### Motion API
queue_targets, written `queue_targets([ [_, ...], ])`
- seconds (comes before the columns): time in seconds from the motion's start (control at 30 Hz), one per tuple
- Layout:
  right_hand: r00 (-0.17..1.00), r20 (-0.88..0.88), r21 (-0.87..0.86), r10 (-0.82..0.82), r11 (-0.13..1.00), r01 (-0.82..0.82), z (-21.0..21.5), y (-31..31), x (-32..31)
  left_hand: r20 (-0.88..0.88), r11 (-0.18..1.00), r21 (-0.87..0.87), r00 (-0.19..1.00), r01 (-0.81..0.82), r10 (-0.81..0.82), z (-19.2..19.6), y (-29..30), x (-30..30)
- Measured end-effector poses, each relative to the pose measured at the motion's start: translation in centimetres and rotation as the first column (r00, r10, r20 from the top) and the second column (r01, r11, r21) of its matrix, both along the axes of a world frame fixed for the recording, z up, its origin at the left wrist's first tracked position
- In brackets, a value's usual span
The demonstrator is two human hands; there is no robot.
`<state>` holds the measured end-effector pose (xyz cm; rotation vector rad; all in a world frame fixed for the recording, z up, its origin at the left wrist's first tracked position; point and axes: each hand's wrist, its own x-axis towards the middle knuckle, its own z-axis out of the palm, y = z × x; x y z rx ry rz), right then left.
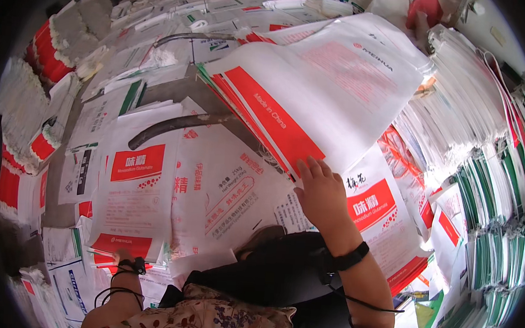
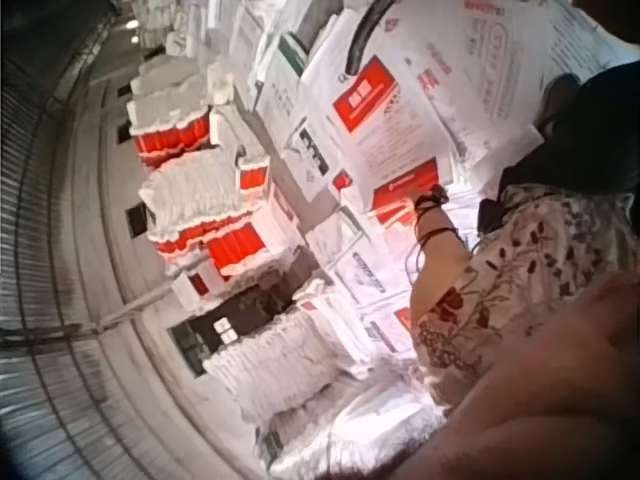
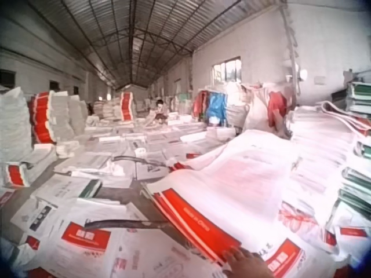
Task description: The recorder is sorting and stacking large plastic packaging bags in a factory or warehouse setting.
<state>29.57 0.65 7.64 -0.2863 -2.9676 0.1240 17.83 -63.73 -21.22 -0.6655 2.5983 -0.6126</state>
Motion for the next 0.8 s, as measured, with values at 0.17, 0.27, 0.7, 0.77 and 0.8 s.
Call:
queue_targets([
  [0.17,1.0,0.02,-0.107,0.023,0.994,-0.02,-0.6,0.2,-1.5,-0.908,0.814,0.3,0.411,0.497,0.084,0.5,4.1,-6.8],
  [0.27,1.0,0.022,-0.145,0.02,0.989,-0.016,1.0,-0.9,-1.5,-0.731,0.171,0.679,0.681,0.714,0.057,0.0,16.2,-10.2],
  [0.7,0.987,-0.145,-0.401,-0.064,0.916,0.001,0.3,2.0,-0.8,0.055,-0.752,0.589,0.942,-0.297,-0.33,19.7,52.3,-1.2],
  [0.77,0.989,-0.137,-0.377,-0.063,0.926,0.007,0.4,2.1,-0.9,0.089,-0.792,0.516,0.94,-0.326,-0.329,19.0,53.3,-0.8],
  [0.8,0.99,-0.131,-0.353,-0.056,0.935,0.006,0.5,2.2,-0.9,0.121,-0.829,0.441,0.938,-0.344,-0.325,18.8,53.7,-0.5],
])
